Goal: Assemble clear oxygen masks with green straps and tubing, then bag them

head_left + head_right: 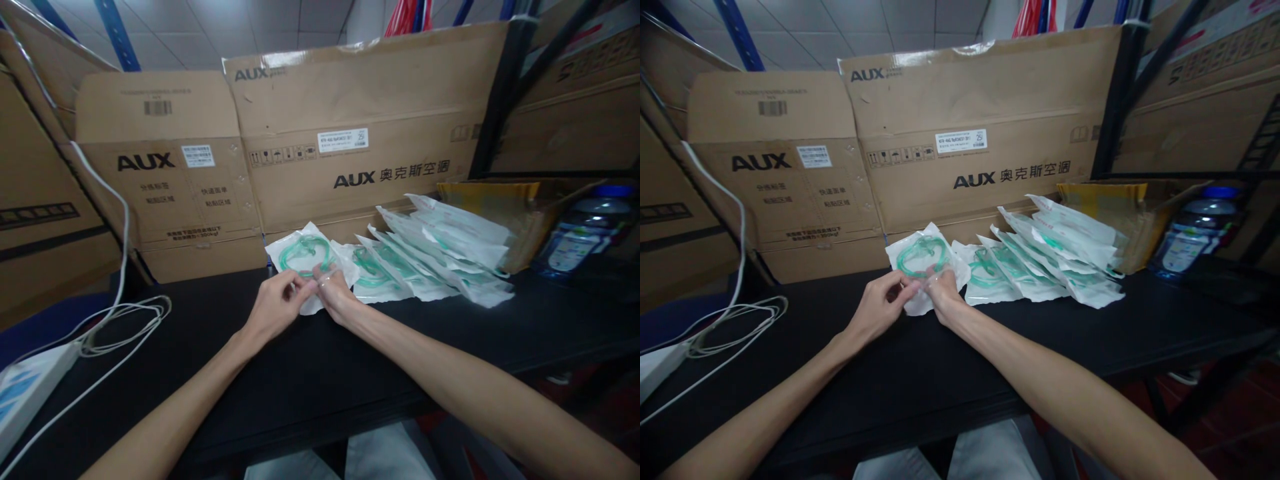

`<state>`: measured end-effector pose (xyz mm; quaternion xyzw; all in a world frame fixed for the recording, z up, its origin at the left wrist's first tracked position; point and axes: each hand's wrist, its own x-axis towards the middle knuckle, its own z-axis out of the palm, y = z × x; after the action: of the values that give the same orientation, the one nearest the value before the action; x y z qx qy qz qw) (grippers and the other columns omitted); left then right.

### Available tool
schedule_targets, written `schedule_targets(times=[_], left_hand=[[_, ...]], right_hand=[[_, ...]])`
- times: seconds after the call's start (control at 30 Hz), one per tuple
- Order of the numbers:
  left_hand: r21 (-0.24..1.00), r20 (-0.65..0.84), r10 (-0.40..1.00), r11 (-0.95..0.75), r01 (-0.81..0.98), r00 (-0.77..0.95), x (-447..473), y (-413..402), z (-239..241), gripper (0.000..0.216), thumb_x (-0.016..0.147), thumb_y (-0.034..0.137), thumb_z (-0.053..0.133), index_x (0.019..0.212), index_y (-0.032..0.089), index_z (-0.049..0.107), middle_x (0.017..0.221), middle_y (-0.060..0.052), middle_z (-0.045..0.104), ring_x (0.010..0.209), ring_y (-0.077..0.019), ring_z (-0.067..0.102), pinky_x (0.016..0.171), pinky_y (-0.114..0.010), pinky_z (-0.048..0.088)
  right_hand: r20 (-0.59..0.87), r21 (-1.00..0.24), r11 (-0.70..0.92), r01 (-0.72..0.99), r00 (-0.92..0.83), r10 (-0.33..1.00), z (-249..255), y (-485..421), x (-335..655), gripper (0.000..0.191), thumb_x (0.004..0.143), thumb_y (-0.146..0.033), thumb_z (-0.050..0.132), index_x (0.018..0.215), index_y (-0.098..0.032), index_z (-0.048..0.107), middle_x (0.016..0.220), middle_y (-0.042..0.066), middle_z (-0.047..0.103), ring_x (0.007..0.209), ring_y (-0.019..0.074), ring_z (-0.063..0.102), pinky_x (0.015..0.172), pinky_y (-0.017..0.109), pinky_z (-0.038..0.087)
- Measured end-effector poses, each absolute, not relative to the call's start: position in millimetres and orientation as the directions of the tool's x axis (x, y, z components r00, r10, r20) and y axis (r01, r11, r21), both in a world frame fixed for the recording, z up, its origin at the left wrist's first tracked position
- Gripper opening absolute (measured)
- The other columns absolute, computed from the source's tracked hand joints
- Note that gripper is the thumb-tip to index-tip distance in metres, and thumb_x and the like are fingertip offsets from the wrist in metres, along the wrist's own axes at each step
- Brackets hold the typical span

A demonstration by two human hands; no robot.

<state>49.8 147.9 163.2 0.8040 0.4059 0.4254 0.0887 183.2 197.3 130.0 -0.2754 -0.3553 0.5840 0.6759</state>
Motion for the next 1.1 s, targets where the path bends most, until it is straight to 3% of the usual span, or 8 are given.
schedule_targets(times=[0.1, 0.2, 0.3, 0.43, 0.7, 0.83, 0.93, 1.1], left_hand=[[0.817, 0.452, 0.891, -0.399, 0.415, -0.033, 44, 163, 157, 0.039, 0.091, 0.056, 0.060, 0.076, 0.020, 0.060, 0.056, 0.005, 0.055, 0.051, -0.0139, 0.052, 0.055, -0.025, 0.039], [0.937, 0.314, 0.927, -0.268, 0.226, -0.204, 40, 175, 153, 0.043, 0.083, 0.061, 0.068, 0.089, 0.019, 0.060, 0.063, 0.003, 0.061, 0.052, -0.0148, 0.057, 0.054, -0.025, 0.044], [0.966, 0.253, 0.962, -0.247, 0.075, -0.101, 42, 178, 153, 0.048, 0.084, 0.061, 0.067, 0.098, 0.015, 0.065, 0.086, -0.008, 0.074, 0.074, -0.0201, 0.070, 0.069, -0.030, 0.054], [0.963, 0.195, 0.980, -0.186, -0.197, 0.029, 47, 178, 150, 0.044, 0.078, 0.049, 0.079, 0.099, 0.011, 0.074, 0.101, -0.014, 0.078, 0.094, -0.0271, 0.073, 0.091, -0.037, 0.054], [0.935, 0.217, 0.926, -0.288, -0.206, -0.307, 18, 206, 146, 0.025, 0.087, 0.029, 0.073, 0.105, 0.013, 0.073, 0.107, -0.011, 0.077, 0.094, -0.0238, 0.073, 0.090, -0.035, 0.056], [0.920, 0.246, 0.887, -0.341, -0.194, -0.392, 5, 211, 149, 0.017, 0.089, 0.021, 0.069, 0.104, 0.016, 0.073, 0.107, -0.008, 0.077, 0.095, -0.0220, 0.073, 0.089, -0.032, 0.057], [0.908, 0.263, 0.882, -0.363, -0.209, -0.391, 4, 213, 149, 0.019, 0.088, 0.019, 0.068, 0.106, 0.017, 0.073, 0.107, -0.006, 0.077, 0.097, -0.0217, 0.073, 0.091, -0.031, 0.057], [0.902, 0.251, 0.912, -0.341, -0.263, -0.324, 10, 210, 150, 0.023, 0.085, 0.022, 0.071, 0.106, 0.012, 0.073, 0.100, -0.007, 0.078, 0.093, -0.0238, 0.074, 0.089, -0.034, 0.059]], right_hand=[[0.199, -0.747, 0.186, -0.638, 0.053, 0.979, 135, 198, 184, 0.037, 0.069, -0.022, 0.078, 0.087, -0.025, 0.045, 0.078, -0.004, 0.064, 0.077, 0.0185, 0.072, 0.073, 0.033, 0.059], [0.244, -0.722, 0.193, -0.665, 0.017, 0.970, 140, 196, 184, 0.036, 0.074, -0.028, 0.078, 0.087, -0.025, 0.044, 0.078, -0.003, 0.067, 0.081, 0.0207, 0.074, 0.080, 0.038, 0.059], [0.282, -0.712, 0.196, -0.674, -0.019, 0.959, 143, 191, 183, 0.037, 0.074, -0.032, 0.079, 0.086, -0.025, 0.046, 0.080, -0.002, 0.069, 0.086, 0.0222, 0.074, 0.084, 0.040, 0.059], [0.288, -0.739, 0.192, -0.646, -0.045, 0.957, 145, 187, 181, 0.033, 0.074, -0.032, 0.079, 0.092, -0.023, 0.053, 0.086, 0.001, 0.070, 0.088, 0.0228, 0.075, 0.086, 0.042, 0.060], [0.165, -0.864, 0.135, -0.485, -0.019, 0.986, 141, 188, 179, 0.017, 0.069, -0.006, 0.063, 0.083, -0.016, 0.061, 0.086, 0.004, 0.068, 0.072, 0.0178, 0.072, 0.079, 0.036, 0.061], [0.111, -0.914, 0.175, -0.366, 0.189, 0.976, 136, 197, 188, 0.009, 0.077, -0.018, 0.060, 0.084, -0.021, 0.057, 0.083, 0.002, 0.062, 0.072, 0.0170, 0.064, 0.062, 0.029, 0.056], [0.124, -0.935, 0.216, -0.280, 0.312, 0.942, 136, 203, 196, 0.025, 0.076, -0.031, 0.070, 0.095, -0.024, 0.056, 0.093, 0.002, 0.062, 0.083, 0.0188, 0.060, 0.063, 0.026, 0.051], [0.167, -0.941, 0.228, -0.252, 0.241, 0.956, 137, 201, 195, 0.041, 0.069, -0.039, 0.080, 0.103, -0.022, 0.064, 0.098, 0.004, 0.068, 0.088, 0.0208, 0.062, 0.071, 0.029, 0.050]])
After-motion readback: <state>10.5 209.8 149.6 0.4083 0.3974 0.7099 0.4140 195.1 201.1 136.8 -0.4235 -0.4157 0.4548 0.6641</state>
